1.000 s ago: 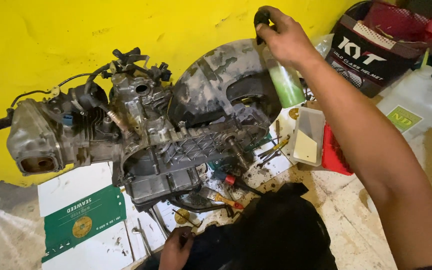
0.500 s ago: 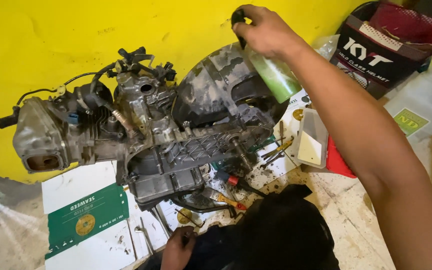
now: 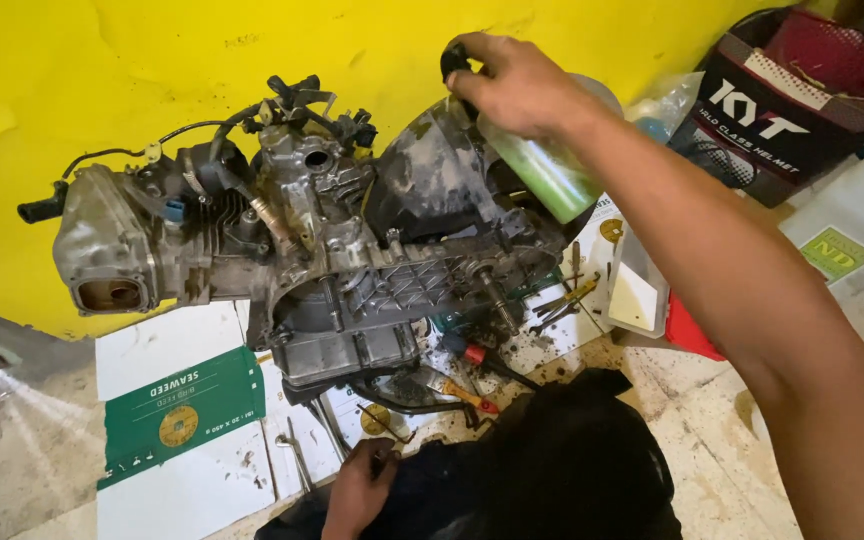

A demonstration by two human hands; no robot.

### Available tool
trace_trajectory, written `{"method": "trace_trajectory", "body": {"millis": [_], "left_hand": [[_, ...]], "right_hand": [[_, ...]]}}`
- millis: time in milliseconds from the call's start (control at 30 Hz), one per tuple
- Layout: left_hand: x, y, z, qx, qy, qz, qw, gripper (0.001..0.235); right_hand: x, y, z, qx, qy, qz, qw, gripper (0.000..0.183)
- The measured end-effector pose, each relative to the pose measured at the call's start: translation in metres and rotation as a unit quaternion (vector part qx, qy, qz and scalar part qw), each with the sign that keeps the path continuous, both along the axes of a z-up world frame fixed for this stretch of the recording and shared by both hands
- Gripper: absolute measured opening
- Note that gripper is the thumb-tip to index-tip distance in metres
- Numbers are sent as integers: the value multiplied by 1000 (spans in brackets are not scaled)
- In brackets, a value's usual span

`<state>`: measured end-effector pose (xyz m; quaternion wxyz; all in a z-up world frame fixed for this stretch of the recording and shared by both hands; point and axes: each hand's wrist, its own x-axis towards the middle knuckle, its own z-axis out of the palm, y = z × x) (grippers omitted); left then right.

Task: Cleaning a motorcycle engine block using a brush and cleaning solution.

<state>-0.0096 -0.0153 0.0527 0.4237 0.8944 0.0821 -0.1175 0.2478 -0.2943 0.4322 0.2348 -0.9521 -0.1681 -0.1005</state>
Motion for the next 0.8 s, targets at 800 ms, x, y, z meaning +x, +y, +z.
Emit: {"method": "trace_trajectory", "body": {"millis": [800], "left_hand": [[1, 8, -43, -6, -12, -8, 1000, 27]], "right_hand": [[-42, 20, -10, 70, 56, -8, 996, 52]]}}
